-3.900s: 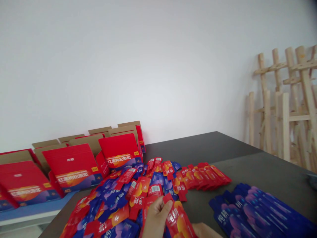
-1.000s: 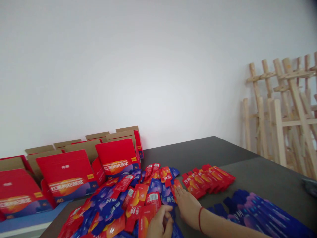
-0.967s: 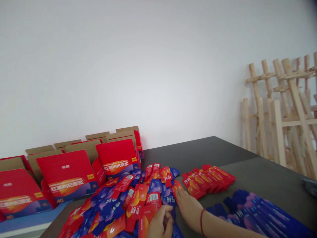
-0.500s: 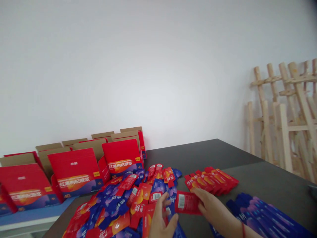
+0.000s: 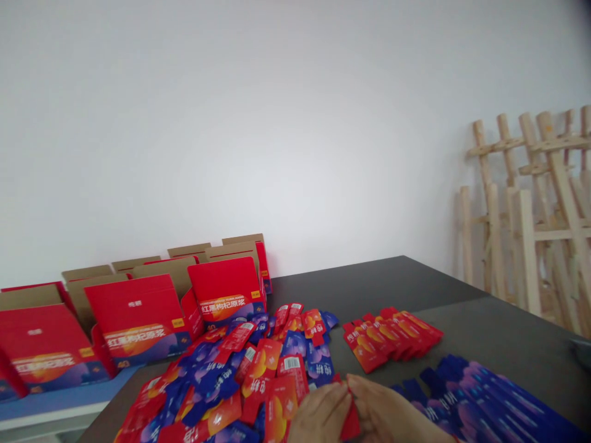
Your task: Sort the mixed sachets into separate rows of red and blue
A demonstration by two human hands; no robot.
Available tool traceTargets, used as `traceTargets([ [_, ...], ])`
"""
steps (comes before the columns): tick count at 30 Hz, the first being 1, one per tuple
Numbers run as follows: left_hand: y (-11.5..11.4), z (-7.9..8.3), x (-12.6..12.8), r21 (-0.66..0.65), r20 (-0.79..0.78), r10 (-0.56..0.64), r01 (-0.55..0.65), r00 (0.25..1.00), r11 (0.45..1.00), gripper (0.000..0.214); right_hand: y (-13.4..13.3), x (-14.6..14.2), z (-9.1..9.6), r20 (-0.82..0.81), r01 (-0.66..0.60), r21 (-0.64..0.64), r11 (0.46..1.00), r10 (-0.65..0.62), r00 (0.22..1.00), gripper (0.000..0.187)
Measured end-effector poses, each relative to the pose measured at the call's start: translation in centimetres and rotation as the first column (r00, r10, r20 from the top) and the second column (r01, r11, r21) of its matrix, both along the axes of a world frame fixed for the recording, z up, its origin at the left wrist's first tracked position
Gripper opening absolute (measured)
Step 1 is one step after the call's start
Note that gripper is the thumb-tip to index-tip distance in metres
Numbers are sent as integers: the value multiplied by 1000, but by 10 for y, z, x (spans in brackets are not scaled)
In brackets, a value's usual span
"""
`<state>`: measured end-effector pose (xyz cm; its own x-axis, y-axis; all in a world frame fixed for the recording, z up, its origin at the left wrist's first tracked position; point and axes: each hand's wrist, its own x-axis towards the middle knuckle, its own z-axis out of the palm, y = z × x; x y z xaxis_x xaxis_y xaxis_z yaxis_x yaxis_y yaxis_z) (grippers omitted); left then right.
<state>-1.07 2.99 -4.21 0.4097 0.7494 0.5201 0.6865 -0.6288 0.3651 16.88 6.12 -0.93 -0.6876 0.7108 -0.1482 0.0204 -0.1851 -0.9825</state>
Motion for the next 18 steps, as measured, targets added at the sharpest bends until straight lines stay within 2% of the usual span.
traceTargets([
  [3, -7, -13, 22, -70, 182, 116, -105, 976, 992, 38, -4, -13, 1, -73, 29, -41, 999, -32, 997, 56],
  [6, -16, -10, 28, -165, 378, 190, -136, 906, 977, 33, -4, -21, 13, -197, 27, -129, 991, -52, 979, 56],
  [8, -17, -5, 23, -145, 512, 174, -115, 841, 983, 36, -5, -21, 23, -242, 21, -146, 989, -57, 969, 55],
  [10, -13, -1, 15, -129, 646, 191, -142, 739, 982, 49, -6, -17, 29, -197, 13, -80, 997, -28, 980, 51],
  [13, -5, 2, 7, -292, 751, 357, -206, 555, 934, 75, -9, -10, 26, -61, -12, 134, 991, 20, 998, 40],
  [15, -3, 5, 5, -418, 764, 426, -130, 485, 899, 79, -10, -6, 21, 30, -30, 268, 963, 22, 999, 34],
  [18, -4, 13, 5, -485, 809, 417, 69, 414, 872, 67, -12, -2, 14, 179, -67, 365, 929, 1, 984, 32],
])
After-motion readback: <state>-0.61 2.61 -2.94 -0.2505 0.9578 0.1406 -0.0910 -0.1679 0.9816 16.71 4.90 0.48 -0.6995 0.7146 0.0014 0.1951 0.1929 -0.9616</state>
